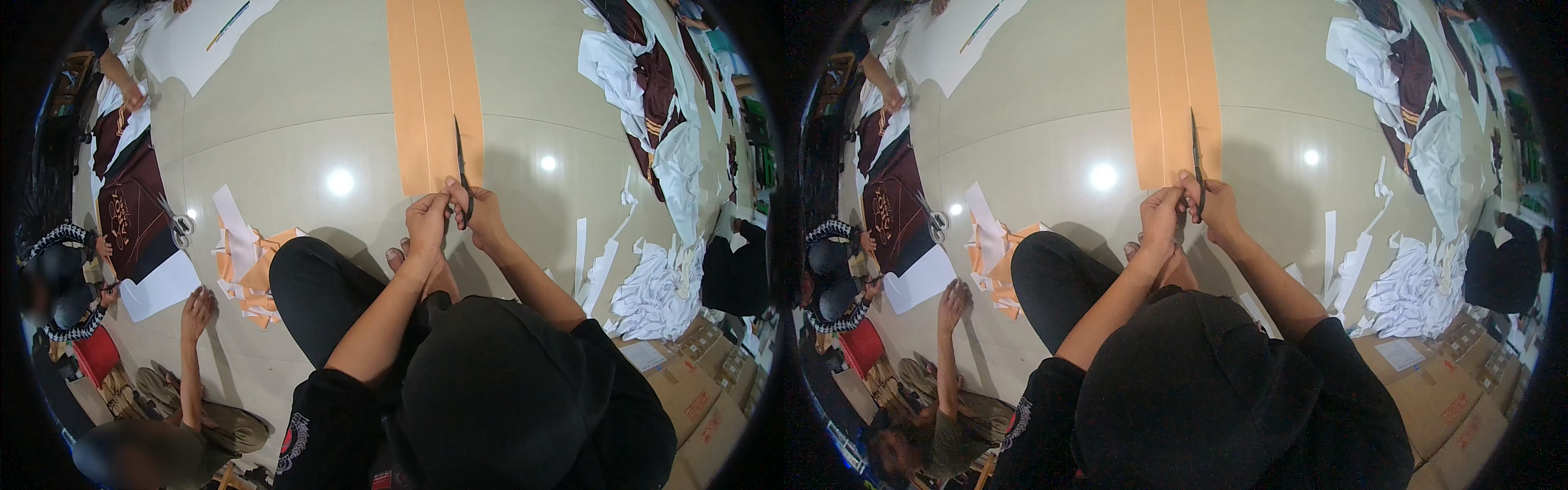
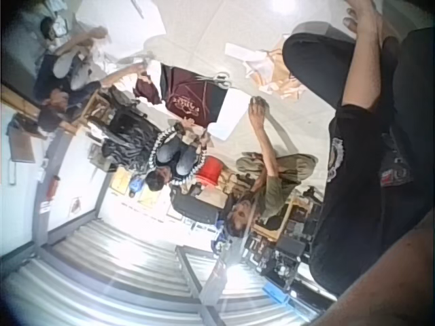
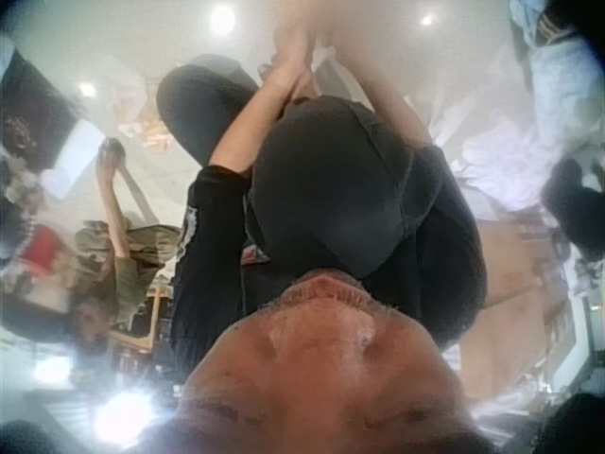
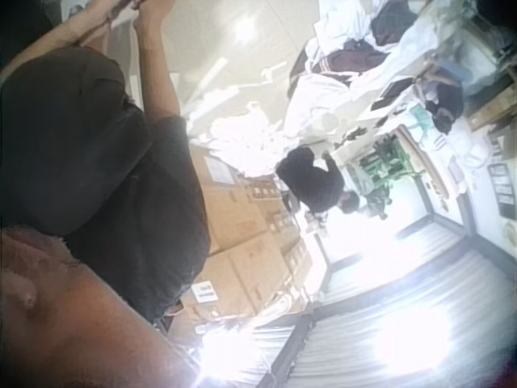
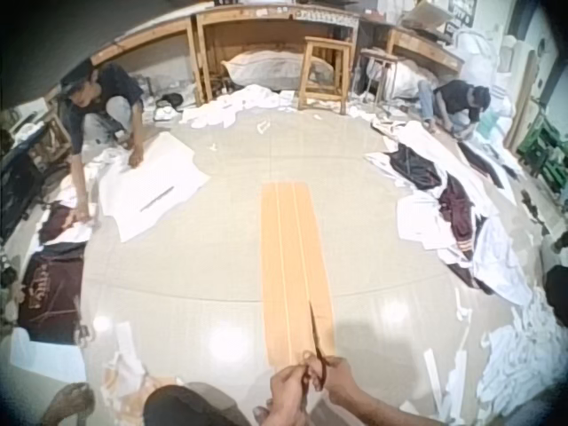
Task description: The person sits on the floor and uses scissors to cut a large sheet of orange fabric into several long strips. The person holds the fabric with one hand and cuts along pre-marked lines with the other, creating multiple uniform strips.
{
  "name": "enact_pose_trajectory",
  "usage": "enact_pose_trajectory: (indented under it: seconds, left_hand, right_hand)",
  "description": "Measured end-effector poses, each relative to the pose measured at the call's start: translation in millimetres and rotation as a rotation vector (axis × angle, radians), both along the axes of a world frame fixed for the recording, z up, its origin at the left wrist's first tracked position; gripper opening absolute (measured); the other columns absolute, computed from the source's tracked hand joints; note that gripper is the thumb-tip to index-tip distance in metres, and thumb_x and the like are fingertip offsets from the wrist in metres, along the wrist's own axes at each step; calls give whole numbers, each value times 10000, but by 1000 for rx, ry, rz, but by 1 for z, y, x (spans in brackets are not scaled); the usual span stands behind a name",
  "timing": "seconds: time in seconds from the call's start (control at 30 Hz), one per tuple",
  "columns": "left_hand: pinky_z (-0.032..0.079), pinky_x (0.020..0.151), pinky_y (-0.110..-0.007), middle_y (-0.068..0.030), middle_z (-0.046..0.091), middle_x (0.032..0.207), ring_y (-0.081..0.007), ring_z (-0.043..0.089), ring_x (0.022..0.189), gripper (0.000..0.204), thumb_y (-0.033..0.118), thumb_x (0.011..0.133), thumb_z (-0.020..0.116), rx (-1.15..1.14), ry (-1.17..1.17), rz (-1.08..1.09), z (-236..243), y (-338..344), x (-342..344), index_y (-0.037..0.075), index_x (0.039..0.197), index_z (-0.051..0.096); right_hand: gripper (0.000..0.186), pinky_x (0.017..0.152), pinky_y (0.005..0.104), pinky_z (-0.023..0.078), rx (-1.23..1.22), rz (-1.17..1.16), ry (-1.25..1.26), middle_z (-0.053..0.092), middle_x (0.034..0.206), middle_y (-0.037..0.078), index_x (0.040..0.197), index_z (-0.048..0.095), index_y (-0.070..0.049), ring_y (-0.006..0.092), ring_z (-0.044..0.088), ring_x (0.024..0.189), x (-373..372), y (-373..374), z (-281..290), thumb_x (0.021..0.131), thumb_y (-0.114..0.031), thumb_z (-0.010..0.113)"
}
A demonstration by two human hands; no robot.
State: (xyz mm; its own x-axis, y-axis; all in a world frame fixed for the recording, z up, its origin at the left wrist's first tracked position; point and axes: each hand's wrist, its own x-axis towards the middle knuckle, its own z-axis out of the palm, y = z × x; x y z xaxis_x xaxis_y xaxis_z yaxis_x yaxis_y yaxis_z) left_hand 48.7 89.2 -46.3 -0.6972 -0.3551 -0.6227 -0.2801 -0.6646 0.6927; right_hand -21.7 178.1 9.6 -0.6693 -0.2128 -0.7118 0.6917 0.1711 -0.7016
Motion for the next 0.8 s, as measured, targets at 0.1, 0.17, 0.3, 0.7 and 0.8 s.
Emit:
enact_pose_trajectory:
  seconds: [0.1, 0.17, 0.3, 0.7, 0.8]
  left_hand:
    - [388, 524, -271, -24, 608, 691, -105, 517, 583, 305, 205, 1010, 646, -42, -34, 8, 4, 1, -1, 30, 763, 680]
    - [341, 533, -251, 6, 585, 650, -72, 470, 577, 289, 220, 994, 680, -50, -93, 4, 16, -1, -3, 17, 795, 730]
    - [315, 538, -242, 21, 579, 631, -56, 442, 570, 290, 233, 983, 702, -58, -128, -29, 27, -5, -2, 16, 797, 750]
    - [320, 572, -236, 17, 593, 645, -58, 459, 600, 304, 224, 980, 701, -59, -118, -1, 33, -5, -2, 20, 757, 733]
    - [316, 570, -234, 21, 592, 643, -56, 450, 595, 300, 222, 976, 705, -46, -119, 11, 33, -4, -3, 28, 749, 730]
  right_hand:
    - [508, 420, 244, 376, 33, 1, -14, 541, 592, 5, 786, 629, -38, 91, 499, 456, -4, -2, 4, 870, -512, 790]
    - [513, 422, 249, 374, 31, 10, -19, 534, 581, 5, 768, 623, -47, 96, 498, 456, -11, -2, 5, 868, -524, 783]
    - [530, 401, 262, 378, 15, 19, 12, 525, 570, 10, 714, 616, -46, 112, 491, 444, -22, -6, 2, 879, -526, 771]
    - [503, 436, 258, 368, 25, 30, 16, 501, 551, 3, 673, 557, -110, 102, 459, 451, -30, -12, 2, 883, -520, 759]
    - [496, 430, 252, 368, 35, 34, 11, 501, 547, 1, 676, 561, -108, 96, 467, 453, -32, -13, 2, 885, -510, 762]
